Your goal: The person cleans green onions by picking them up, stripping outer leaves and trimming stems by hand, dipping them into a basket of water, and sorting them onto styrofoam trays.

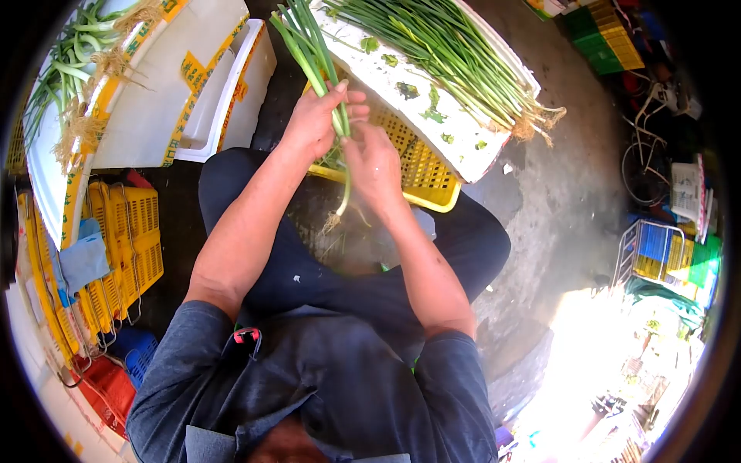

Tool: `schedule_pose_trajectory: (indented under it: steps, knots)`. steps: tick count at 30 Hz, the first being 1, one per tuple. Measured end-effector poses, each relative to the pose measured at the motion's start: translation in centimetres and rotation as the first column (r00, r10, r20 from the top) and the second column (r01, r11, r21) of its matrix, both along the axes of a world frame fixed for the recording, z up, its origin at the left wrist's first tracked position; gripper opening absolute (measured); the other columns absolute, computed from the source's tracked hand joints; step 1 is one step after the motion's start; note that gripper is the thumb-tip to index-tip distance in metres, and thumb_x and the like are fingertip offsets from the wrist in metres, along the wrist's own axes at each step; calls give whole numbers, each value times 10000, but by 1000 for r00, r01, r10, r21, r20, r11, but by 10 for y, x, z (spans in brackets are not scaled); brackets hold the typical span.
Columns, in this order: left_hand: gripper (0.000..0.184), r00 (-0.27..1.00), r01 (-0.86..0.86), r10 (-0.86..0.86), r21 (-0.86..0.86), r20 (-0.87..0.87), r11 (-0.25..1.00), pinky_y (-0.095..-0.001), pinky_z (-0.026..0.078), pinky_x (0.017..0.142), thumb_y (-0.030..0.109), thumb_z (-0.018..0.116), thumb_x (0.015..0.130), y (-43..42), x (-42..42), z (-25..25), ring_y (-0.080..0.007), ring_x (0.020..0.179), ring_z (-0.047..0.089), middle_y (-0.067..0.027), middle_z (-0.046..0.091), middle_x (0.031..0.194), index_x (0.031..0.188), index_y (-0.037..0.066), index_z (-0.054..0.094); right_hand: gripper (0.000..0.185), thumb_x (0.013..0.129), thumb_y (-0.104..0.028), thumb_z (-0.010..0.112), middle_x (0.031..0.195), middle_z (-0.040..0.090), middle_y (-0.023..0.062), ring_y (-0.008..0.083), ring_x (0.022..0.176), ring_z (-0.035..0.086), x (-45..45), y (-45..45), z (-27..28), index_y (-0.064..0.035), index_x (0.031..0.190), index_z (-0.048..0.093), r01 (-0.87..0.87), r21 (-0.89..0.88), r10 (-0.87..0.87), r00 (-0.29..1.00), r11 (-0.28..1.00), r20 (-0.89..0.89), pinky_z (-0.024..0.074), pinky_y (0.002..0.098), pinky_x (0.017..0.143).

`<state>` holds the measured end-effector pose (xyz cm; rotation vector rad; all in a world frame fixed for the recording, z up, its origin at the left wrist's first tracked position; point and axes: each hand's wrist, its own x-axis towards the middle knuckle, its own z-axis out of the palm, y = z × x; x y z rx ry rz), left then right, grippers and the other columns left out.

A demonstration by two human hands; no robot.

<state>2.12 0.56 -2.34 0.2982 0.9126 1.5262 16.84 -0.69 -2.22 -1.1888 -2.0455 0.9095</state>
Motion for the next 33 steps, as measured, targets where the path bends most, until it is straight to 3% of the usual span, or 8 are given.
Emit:
schedule_pose_trajectory:
  steps: [5, 13, 17, 23, 25, 26, 28, 33]
  knots:
    - [289, 1000, -9, 9, -8, 2, 1000, -409, 569, 787, 177, 561, 1021, -3, 1, 1, -294, 930, 684, -230, 651, 1105, 1191, 28, 381, 225, 927, -177, 618, 851, 663, 223, 366, 765, 654, -12, -1, 11, 5, 1049, 667, 26, -28, -24, 995, 999, 96, 510, 426, 714]
    - [268, 976, 134, -135, -15, -171, 991, -404, 560, 802, 224, 543, 1035, -3, 16, -11, -258, 953, 673, -193, 672, 1090, 1159, -2, 470, 196, 927, -166, 607, 900, 662, 246, 434, 821, 649, -2, 8, 19, 6, 1006, 657, 92, 37, -96, 983, 995, 154, 506, 487, 735]
    - [208, 997, -75, 76, -58, 14, 995, -355, 579, 707, 226, 514, 1046, -1, 3, 0, -230, 881, 680, -169, 684, 1051, 1101, 25, 500, 144, 878, -150, 658, 756, 613, 169, 375, 677, 609, 11, 5, -14, -35, 815, 597, -150, 374, 64, 971, 915, 232, 494, 479, 615]
    - [187, 980, -197, 197, 45, 13, 979, -408, 577, 677, 252, 524, 1044, -3, -16, 8, -222, 715, 654, -122, 653, 942, 1067, 67, 514, 122, 848, -107, 595, 725, 614, 157, 360, 690, 629, 93, 23, -29, -40, 746, 590, -494, 184, 341, 781, 850, 523, 500, 471, 585]
    - [173, 982, -188, 188, 101, 8, 977, -408, 541, 690, 264, 547, 1038, -1, -18, 12, -199, 696, 608, -72, 618, 875, 1055, 94, 521, 58, 888, -102, 596, 832, 643, 168, 397, 777, 640, 124, 60, -34, -60, 893, 635, -373, 223, 125, 713, 901, 690, 505, 493, 685]
    - [167, 984, -175, 171, 82, 46, 981, -401, 535, 674, 253, 554, 1033, -1, -14, 13, -191, 671, 591, -67, 601, 848, 1029, 90, 520, 89, 918, -106, 593, 889, 660, 198, 412, 824, 642, 130, 80, -14, -38, 953, 638, -191, 201, 49, 831, 961, 554, 506, 498, 727]
    - [165, 984, -142, 136, 50, 117, 989, -387, 525, 642, 230, 567, 1025, 2, -7, 17, -175, 623, 558, -55, 569, 794, 976, 81, 519, 149, 868, -49, 570, 871, 639, 224, 419, 811, 630, 135, 123, 14, -9, 995, 636, -31, 484, -171, 913, 875, 369, 512, 483, 728]
    - [181, 990, -115, 116, -14, 82, 993, -346, 459, 598, 183, 687, 939, 1, -1, 23, -139, 568, 435, 8, 417, 649, 950, 101, 526, 177, 871, -122, 592, 943, 675, 161, 361, 937, 639, 166, 228, -9, -55, 1021, 660, -1, 619, -429, 720, 786, 545, 450, 539, 917]
